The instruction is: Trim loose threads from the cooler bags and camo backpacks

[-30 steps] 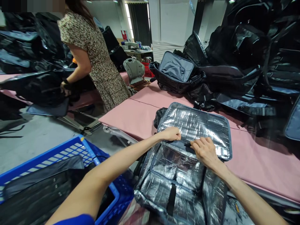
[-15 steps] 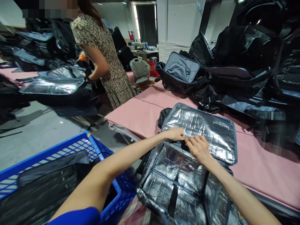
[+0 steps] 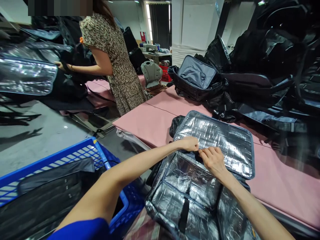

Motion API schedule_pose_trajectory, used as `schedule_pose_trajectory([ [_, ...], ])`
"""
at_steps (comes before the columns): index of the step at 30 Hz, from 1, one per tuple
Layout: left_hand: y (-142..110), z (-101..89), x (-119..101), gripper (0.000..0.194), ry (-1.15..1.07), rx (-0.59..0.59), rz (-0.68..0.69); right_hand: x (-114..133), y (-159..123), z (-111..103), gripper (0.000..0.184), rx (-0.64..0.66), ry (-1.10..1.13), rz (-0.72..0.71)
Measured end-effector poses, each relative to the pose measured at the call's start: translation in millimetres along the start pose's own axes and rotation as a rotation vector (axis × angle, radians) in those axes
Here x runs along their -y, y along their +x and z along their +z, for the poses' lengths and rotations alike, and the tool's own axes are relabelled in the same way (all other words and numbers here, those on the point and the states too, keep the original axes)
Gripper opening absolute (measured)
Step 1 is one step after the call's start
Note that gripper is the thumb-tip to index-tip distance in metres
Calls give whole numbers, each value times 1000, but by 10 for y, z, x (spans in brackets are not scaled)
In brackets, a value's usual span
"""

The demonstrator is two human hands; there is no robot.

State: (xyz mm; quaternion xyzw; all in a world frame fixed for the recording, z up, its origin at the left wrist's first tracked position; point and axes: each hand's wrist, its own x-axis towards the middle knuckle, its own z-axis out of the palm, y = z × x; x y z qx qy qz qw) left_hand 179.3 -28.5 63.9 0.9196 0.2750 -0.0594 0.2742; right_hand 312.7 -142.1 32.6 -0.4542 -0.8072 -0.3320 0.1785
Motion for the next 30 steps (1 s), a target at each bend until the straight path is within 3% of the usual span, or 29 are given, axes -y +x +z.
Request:
schedule_pose_trajectory([
  [30, 11, -4, -6, 17, 75, -13, 11, 36, 19, 51, 15, 6, -7, -50],
])
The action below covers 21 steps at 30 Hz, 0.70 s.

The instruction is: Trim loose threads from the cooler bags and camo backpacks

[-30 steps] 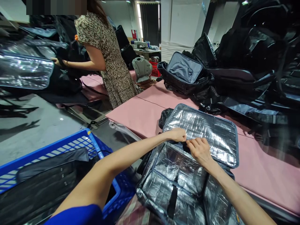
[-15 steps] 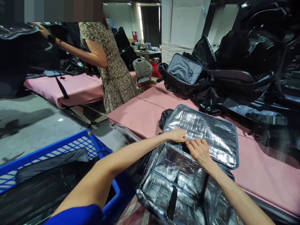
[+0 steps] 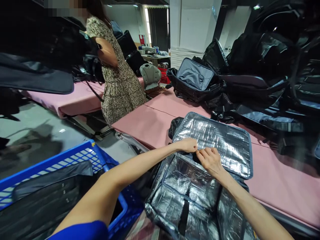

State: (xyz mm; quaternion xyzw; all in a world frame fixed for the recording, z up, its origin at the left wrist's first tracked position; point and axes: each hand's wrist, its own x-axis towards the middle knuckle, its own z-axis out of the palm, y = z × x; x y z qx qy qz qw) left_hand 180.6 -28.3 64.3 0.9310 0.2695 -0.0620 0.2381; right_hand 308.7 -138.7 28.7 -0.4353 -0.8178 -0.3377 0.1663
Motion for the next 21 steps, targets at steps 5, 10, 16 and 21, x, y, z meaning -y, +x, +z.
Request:
schedule_pose_trajectory([
  [5, -121, 35, -35, 15, 8, -9, 24, -156, -192, -165, 11, -115, 289, 339],
  [10, -161, 309, -173, 12, 124, -212, 204, -324, -999, -578, 28, -130, 392, 928],
  [16, -113, 439, -302, 16, 371, -334, 391, -126, -1317, -810, 25, 61, 328, 856],
  [21, -384, 388, -219, 29, 516, -632, 520, -141, -831, -895, 33, 110, -33, 533],
])
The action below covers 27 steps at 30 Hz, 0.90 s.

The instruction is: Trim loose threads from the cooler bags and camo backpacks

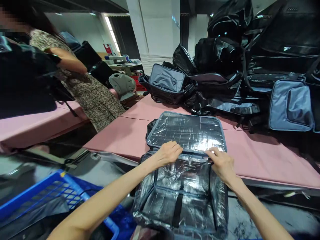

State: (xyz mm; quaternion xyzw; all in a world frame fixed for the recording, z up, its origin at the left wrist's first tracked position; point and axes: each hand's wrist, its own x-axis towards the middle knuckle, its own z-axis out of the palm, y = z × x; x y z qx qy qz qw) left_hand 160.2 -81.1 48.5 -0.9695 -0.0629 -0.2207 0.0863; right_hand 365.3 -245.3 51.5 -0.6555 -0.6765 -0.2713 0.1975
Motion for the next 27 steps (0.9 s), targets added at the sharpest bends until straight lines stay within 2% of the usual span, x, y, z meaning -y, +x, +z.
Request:
schedule_pose_trajectory([
  [3, -314, 10, -93, 25, -12, -89, -107, 151, 163, 25, 24, 4, -56, -248],
  [5, -527, 68, -232, 24, -50, -122, -229, 242, 174, 103, 24, 9, -37, -380],
  [9, -750, 122, -582, 25, -287, -247, -654, 331, 83, 237, 25, -111, 19, -437],
  [12, -705, 59, -731, 22, -622, -175, -955, 344, 39, 235, 24, -201, 41, -414],
  [15, -582, 0, -729, 25, -1140, -101, -1274, 375, 9, 199, 27, -233, 63, -382],
  [18, -487, 38, -699, 30, -1680, -206, -1491, 417, -79, 188, 28, -213, 106, -391],
  [20, -453, 124, -724, 28, -1847, -325, -1549, 415, -164, 184, 28, -192, 141, -411],
  [22, -429, 231, -782, 29, -1858, -428, -1544, 367, -227, 159, 28, -130, 169, -357],
  [25, -384, 363, -869, 34, -1800, -522, -1458, 228, -186, 86, 20, 103, 233, -175],
  [27, -349, 405, -896, 36, -1767, -545, -1445, 145, -61, 50, 25, 244, 271, -103],
])
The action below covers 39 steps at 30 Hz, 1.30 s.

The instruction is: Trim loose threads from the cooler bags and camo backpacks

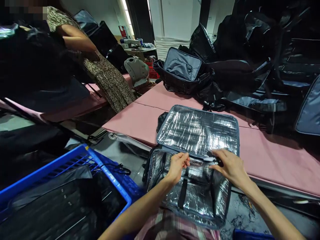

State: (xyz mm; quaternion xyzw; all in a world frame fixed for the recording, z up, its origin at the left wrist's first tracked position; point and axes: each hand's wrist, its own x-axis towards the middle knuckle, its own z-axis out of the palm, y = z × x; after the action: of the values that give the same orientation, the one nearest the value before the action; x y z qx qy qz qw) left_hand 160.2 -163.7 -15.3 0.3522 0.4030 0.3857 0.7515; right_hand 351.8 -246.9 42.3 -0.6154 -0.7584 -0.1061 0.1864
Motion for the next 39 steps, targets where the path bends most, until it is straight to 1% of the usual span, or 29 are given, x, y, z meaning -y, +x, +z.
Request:
schedule_pose_trajectory([
  [1, 6, 16, 7, 37, 9, -2, 10, -28, 74, -29, 31, 36, 14, 8],
  [2, 12, 29, 9, 38, 19, -2, 17, -44, 156, -43, 32, 59, 17, 2],
  [6, 26, 55, 7, 38, 48, -14, 35, -7, 465, 10, 13, 116, -24, -123],
  [9, 41, 57, 23, 38, 56, -32, 45, 47, 585, 71, 7, 142, -103, -201],
  [14, 57, 49, 48, 38, 52, -47, 60, 37, 608, 111, 6, 137, -140, -226],
  [18, 56, 38, 54, 37, 53, -40, 64, -5, 619, 88, 7, 169, -113, -251],
  [20, 57, 32, 59, 37, 54, -33, 69, -21, 631, 61, 8, 209, -41, -272],
  [23, 61, 26, 66, 36, 60, -23, 79, -32, 638, 40, 11, 282, 144, -298],
  [25, 64, 21, 70, 36, 64, -21, 84, -32, 637, 50, 11, 276, 188, -270],
  [28, 65, 14, 72, 36, 72, -17, 81, -27, 642, 77, 9, 200, 68, -207],
  [32, 63, 11, 74, 35, 78, -17, 85, -19, 661, 61, 7, 181, -68, -248],
  [35, 64, 10, 78, 35, 85, -12, 93, -22, 663, 23, 8, 175, -85, -277],
  [39, 69, 14, 78, 35, 79, -11, 91, -35, 643, 19, 9, 147, -61, -263],
])
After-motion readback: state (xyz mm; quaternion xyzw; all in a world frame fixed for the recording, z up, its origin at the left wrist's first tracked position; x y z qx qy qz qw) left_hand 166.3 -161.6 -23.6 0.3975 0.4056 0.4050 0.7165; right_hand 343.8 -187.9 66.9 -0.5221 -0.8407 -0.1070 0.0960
